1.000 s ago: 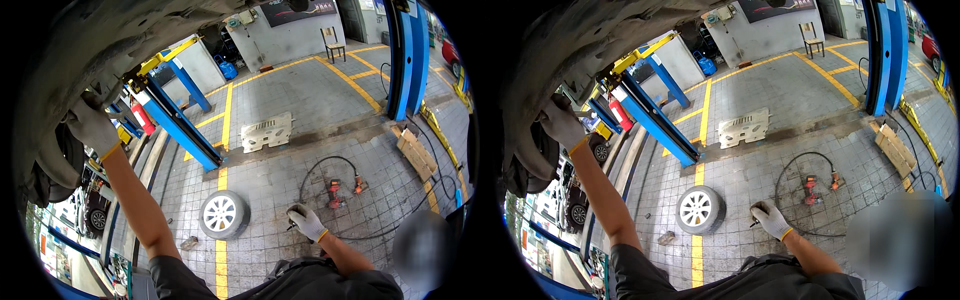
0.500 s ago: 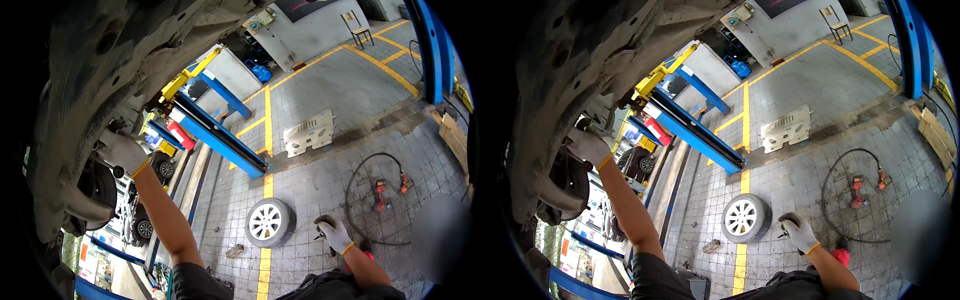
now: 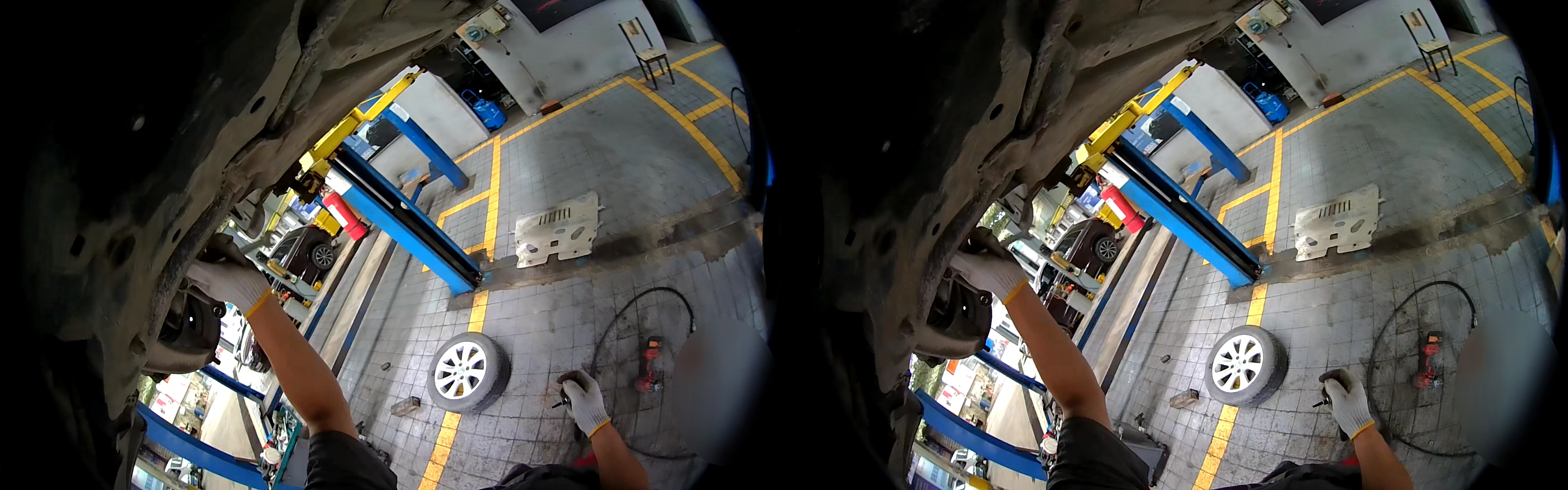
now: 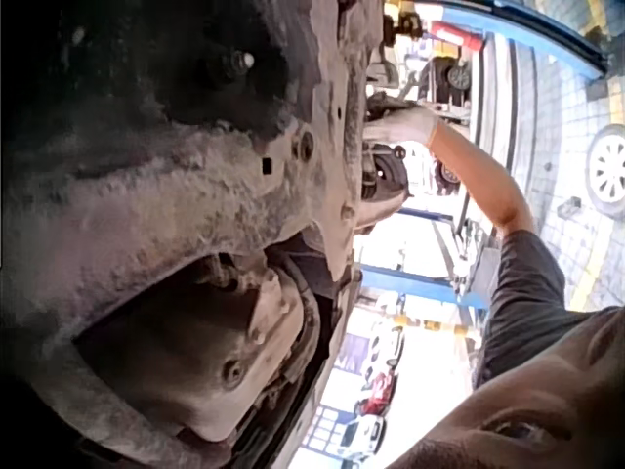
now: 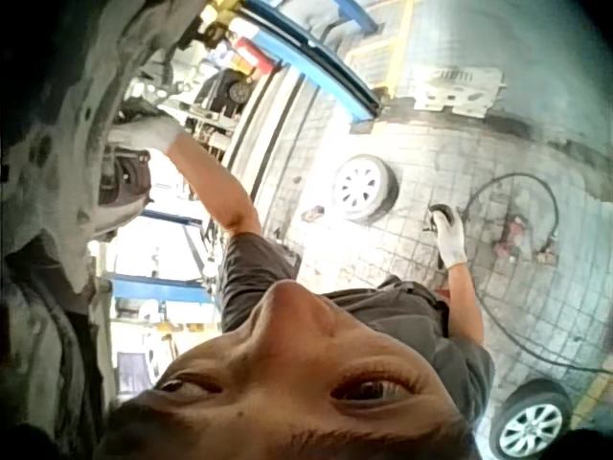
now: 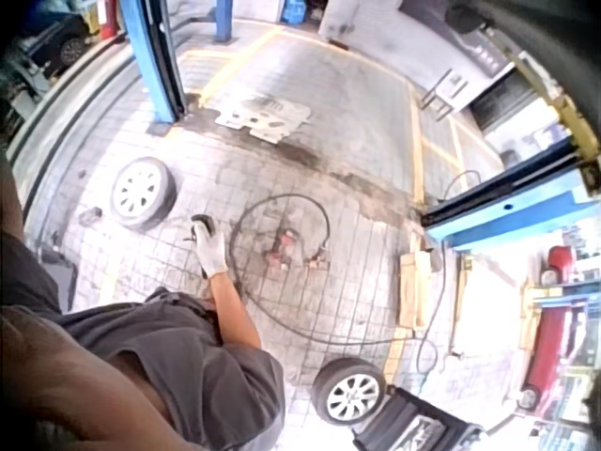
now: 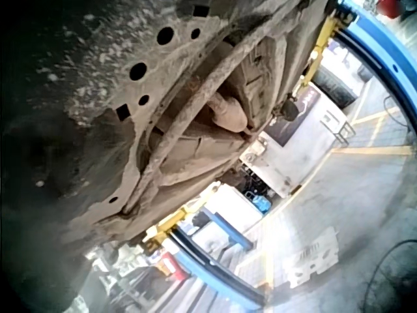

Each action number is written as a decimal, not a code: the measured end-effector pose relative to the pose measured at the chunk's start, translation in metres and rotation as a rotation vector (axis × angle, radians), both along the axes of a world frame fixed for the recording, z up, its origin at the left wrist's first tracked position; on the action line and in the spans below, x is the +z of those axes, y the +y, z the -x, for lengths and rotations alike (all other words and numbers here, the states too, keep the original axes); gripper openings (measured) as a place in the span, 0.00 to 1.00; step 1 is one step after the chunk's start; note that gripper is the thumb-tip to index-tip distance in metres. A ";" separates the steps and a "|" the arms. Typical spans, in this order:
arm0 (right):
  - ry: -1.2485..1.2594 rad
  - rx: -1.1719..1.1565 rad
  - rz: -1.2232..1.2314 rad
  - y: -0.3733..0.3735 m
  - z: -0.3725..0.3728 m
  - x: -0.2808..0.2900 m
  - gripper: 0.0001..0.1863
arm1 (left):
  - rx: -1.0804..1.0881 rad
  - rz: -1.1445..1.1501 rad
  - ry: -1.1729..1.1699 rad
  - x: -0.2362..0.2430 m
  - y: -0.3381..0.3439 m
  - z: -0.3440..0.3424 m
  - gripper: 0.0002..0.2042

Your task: The person selects a socket and ratchet from a tool cart and proceeds to work underneath a raised vehicle. They use the ratchet to loosen and remove bolts from the car's undercarriage, specifically targeting the suspension or exhaust components. The person then uses a wrench to further adjust parts before removing a bolt and placing it in a cardboard box.

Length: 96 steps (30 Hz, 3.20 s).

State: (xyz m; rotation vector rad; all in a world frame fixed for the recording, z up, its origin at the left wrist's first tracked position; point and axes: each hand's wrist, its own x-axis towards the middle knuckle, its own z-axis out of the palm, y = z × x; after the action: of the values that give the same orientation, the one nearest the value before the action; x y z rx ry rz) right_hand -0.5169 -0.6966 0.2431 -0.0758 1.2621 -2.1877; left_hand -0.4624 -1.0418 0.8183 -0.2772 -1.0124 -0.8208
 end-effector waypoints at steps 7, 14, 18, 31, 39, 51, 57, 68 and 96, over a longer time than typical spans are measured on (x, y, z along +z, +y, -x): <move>0.014 0.144 -0.001 -0.008 0.011 0.017 0.08 | 0.127 0.104 -0.207 0.010 -0.004 -0.032 0.16; 0.155 0.284 -0.013 -0.039 0.003 0.051 0.11 | 0.157 -0.142 -0.534 -0.108 0.024 -0.061 0.20; 0.383 0.334 0.019 -0.062 0.007 0.102 0.13 | 0.200 -0.355 -0.396 -0.148 -0.018 -0.118 0.21; 1.820 -0.205 0.215 -0.255 -0.073 0.424 0.23 | -0.253 -0.124 -0.565 -0.047 -0.107 -0.163 0.28; 1.905 -0.438 0.056 -0.361 -0.112 0.505 0.26 | -0.535 -0.069 -0.409 -0.051 -0.122 -0.142 0.26; 1.980 -0.693 -0.013 -0.346 -0.118 0.511 0.16 | -0.342 -0.076 -0.314 -0.047 -0.088 -0.135 0.14; 1.945 -0.679 -0.068 -0.323 -0.139 0.498 0.12 | -0.509 0.051 -0.276 -0.051 -0.108 -0.138 0.13; 1.187 -0.296 -0.040 -0.343 -0.181 0.512 0.15 | 0.667 0.370 -0.534 -0.086 -0.205 -0.102 0.17; -0.625 -1.004 0.219 0.320 -0.256 -0.069 0.19 | -1.072 -0.256 -2.282 -0.724 0.377 -0.174 0.22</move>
State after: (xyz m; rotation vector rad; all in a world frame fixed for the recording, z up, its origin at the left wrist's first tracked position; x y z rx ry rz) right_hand -0.2610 -0.3762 0.1738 1.2994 0.7301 -2.7726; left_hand -0.2882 -0.6651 0.0948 0.6938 -2.8843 -2.3280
